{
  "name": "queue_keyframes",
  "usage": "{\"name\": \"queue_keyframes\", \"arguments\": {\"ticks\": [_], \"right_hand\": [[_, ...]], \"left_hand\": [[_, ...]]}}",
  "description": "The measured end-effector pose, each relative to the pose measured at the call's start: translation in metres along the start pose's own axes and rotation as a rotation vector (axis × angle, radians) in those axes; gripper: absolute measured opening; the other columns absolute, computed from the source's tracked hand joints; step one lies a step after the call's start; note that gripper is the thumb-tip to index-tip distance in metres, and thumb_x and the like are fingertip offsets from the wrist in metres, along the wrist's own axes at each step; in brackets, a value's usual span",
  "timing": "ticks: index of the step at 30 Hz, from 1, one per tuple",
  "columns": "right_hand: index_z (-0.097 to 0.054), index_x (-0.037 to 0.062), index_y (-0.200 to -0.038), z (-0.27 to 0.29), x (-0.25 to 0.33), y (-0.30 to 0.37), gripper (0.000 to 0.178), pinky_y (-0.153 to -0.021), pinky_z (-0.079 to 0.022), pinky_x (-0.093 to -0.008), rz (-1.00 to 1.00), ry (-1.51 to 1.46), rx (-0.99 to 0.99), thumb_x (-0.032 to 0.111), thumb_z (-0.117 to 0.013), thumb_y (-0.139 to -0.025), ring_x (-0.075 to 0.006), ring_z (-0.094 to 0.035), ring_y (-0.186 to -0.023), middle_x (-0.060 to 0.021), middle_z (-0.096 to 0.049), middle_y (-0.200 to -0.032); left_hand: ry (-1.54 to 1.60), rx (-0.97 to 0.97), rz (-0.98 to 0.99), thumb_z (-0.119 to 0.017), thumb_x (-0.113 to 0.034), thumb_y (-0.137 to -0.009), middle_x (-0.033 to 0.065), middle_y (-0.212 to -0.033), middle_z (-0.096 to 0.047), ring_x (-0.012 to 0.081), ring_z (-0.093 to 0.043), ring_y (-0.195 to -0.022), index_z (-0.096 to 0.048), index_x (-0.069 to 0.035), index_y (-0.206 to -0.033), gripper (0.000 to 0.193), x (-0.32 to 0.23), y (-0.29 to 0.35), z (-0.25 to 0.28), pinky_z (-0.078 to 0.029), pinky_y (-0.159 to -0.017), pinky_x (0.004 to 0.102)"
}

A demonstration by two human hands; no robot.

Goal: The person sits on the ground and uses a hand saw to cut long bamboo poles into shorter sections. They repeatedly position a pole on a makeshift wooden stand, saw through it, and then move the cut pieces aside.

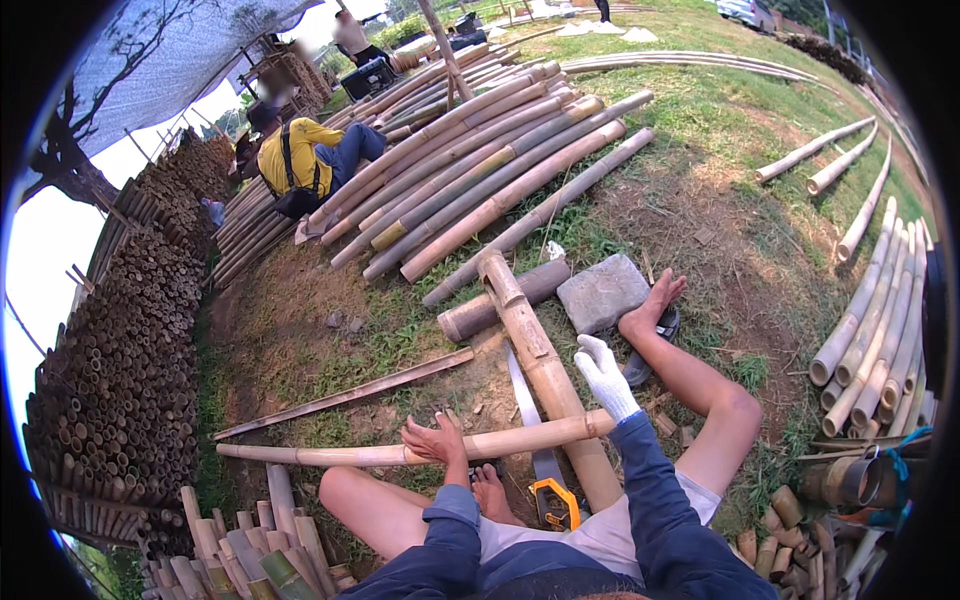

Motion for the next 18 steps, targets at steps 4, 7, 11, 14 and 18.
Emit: {"name": "queue_keyframes", "arguments": {"ticks": [4,7,11,14,18], "right_hand": [[-0.066,0.0052,-0.146,-0.029,0.008,0.07,0.073,-0.112,-0.051,-0.0523,0.191,0.654,0.35,0.048,-0.084,-0.089,-0.0442,-0.065,-0.127,-0.0242,-0.069,-0.136],[-0.07,0.0105,-0.137,-0.028,-0.007,0.105,0.074,-0.106,-0.052,-0.051,0.31,1.103,0.613,0.049,-0.091,-0.078,-0.0371,-0.061,-0.126,-0.0161,-0.07,-0.124],[-0.07,0.0127,-0.137,-0.033,-0.004,0.11,0.075,-0.113,-0.044,-0.0555,0.236,1.076,0.418,0.045,-0.092,-0.074,-0.0345,-0.059,-0.123,-0.0133,-0.067,-0.12],[-0.07,0.0137,-0.137,-0.02,0.007,0.093,0.069,-0.121,-0.033,-0.0612,0.289,1.263,0.317,0.033,-0.09,-0.073,-0.0344,-0.059,-0.121,-0.0128,-0.066,-0.119],[-0.072,0.0165,-0.13,-0.011,0.021,0.058,0.065,-0.119,-0.035,-0.0608,0.421,1.142,0.12,0.03,-0.089,-0.069,-0.0347,-0.059,-0.12,-0.0115,-0.065,-0.119]], "left_hand": [[0.056,-0.215,0.16,-0.081,-0.038,-0.091,0.0154,-0.148,-0.06,0.0365,-0.052,-0.144,-0.06,-0.012,-0.142,0.061,0.08,-0.017,-0.008,-0.039,-0.122,0.0592],[0.641,0.174,0.692,-0.082,-0.039,-0.091,0.014,-0.143,-0.062,0.0362,-0.055,-0.14,-0.061,-0.013,-0.14,0.059,0.115,-0.03,-0.024,-0.043,-0.119,0.0588],[1.036,0.489,1.091,-0.083,-0.039,-0.091,0.0121,-0.137,-0.065,0.0357,-0.06,-0.134,-0.062,-0.014,-0.137,0.056,0.125,-0.047,-0.038,-0.047,-0.114,0.0582],[1.138,0.544,1.122,-0.083,-0.04,-0.09,0.0108,-0.133,-0.068,0.0354,-0.063,-0.13,-0.063,-0.015,-0.134,0.054,0.122,-0.055,-0.038,-0.051,-0.111,0.0577],[1.353,0.564,0.973,-0.084,-0.039,-0.091,0.0075,-0.121,-0.072,0.0328,-0.07,-0.118,-0.064,-0.016,-0.128,0.048,0.084,-0.071,-0.024,-0.058,-0.101,0.0561]]}}
Point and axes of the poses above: each hand's wrist, its own y-axis away from the middle knuckle, its own z-axis out of the back of the hand, x = y × z, the point moved 1 cm from there along -y, towards the middle knuckle
